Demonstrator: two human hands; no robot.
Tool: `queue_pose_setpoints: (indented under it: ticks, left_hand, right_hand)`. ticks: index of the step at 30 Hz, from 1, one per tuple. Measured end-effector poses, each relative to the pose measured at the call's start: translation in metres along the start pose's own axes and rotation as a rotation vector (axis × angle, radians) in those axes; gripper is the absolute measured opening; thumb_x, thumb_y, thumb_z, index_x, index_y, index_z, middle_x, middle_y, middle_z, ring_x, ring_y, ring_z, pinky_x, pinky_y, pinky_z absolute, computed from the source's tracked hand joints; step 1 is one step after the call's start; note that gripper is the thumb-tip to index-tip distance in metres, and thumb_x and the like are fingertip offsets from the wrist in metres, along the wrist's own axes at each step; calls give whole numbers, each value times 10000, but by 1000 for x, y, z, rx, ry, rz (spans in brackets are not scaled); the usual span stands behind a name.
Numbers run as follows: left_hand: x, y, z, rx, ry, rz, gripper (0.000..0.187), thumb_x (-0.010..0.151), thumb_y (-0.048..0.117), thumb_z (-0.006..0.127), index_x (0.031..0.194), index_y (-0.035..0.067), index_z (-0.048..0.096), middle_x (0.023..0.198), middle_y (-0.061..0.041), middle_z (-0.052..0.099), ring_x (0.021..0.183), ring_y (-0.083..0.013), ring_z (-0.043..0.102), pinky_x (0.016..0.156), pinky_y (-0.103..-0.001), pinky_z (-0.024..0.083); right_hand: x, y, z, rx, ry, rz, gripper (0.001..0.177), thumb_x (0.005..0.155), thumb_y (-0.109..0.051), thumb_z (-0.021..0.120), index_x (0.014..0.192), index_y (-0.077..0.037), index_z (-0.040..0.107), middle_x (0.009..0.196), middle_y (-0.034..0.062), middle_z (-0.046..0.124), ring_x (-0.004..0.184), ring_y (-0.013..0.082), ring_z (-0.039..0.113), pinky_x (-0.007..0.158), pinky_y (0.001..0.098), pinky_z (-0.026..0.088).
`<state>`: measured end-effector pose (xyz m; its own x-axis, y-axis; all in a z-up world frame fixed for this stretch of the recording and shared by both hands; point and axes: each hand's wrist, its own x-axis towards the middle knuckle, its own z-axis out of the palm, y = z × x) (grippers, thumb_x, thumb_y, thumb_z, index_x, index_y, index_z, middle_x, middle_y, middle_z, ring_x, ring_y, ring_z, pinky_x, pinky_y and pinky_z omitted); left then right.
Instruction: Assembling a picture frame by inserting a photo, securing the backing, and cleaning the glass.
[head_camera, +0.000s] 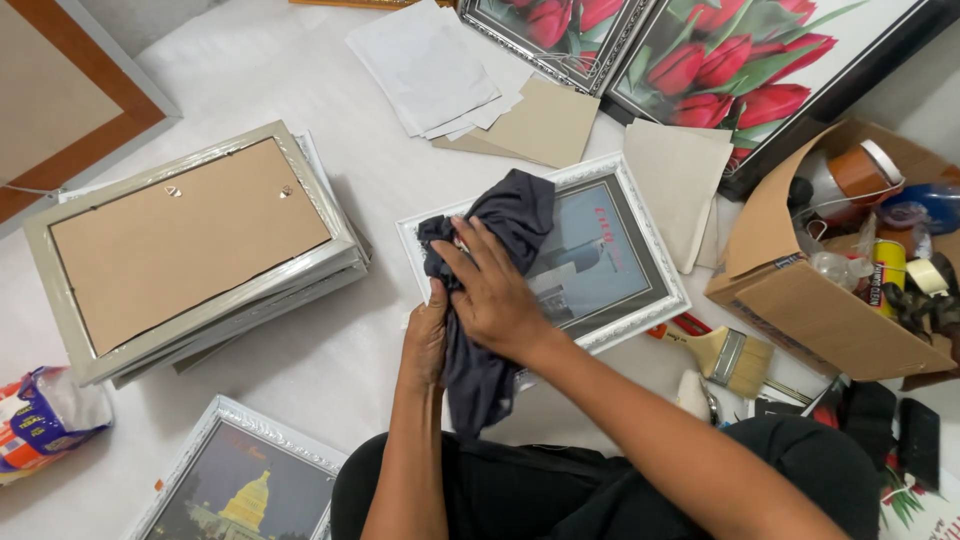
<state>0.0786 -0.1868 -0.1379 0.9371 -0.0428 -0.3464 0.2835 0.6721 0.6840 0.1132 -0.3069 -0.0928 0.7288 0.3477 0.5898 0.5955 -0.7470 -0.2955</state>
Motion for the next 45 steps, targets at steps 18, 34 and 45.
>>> queue_pose_setpoints:
  ticks: [18, 34, 45]
  left_hand:
    - [-28, 22, 25, -116, 101, 10, 483, 959, 444, 685, 868, -29, 645, 664, -215, 692, 542, -290, 723, 573, -427, 641]
    - [11, -30, -13, -48, 128, 17, 505, 951, 479, 693, 918, -26, 703, 700, -203, 706, 587, -288, 735, 592, -412, 639]
    - [-19, 19, 21, -49, 98, -34, 541, 959, 510, 656, 925, -28, 707, 718, -204, 710, 593, -284, 728, 603, -408, 638]
  right_hand:
    - [-99, -4, -78, 222, -363, 65, 657, 805, -95, 585, 1458, -174, 569, 1579, 196, 426, 1467, 468, 346, 1193, 530, 289]
    - [-80, -26, -42, 343, -223, 257, 618, 849, -41, 575, 1447, -191, 602, 1566, 196, 461, 1469, 457, 343, 1195, 512, 276]
    - [-9, 131, -5, -82, -113, 73, 604, 900, -79, 564, 1498, -153, 523, 1521, 276, 450, 1389, 505, 445, 1173, 548, 339]
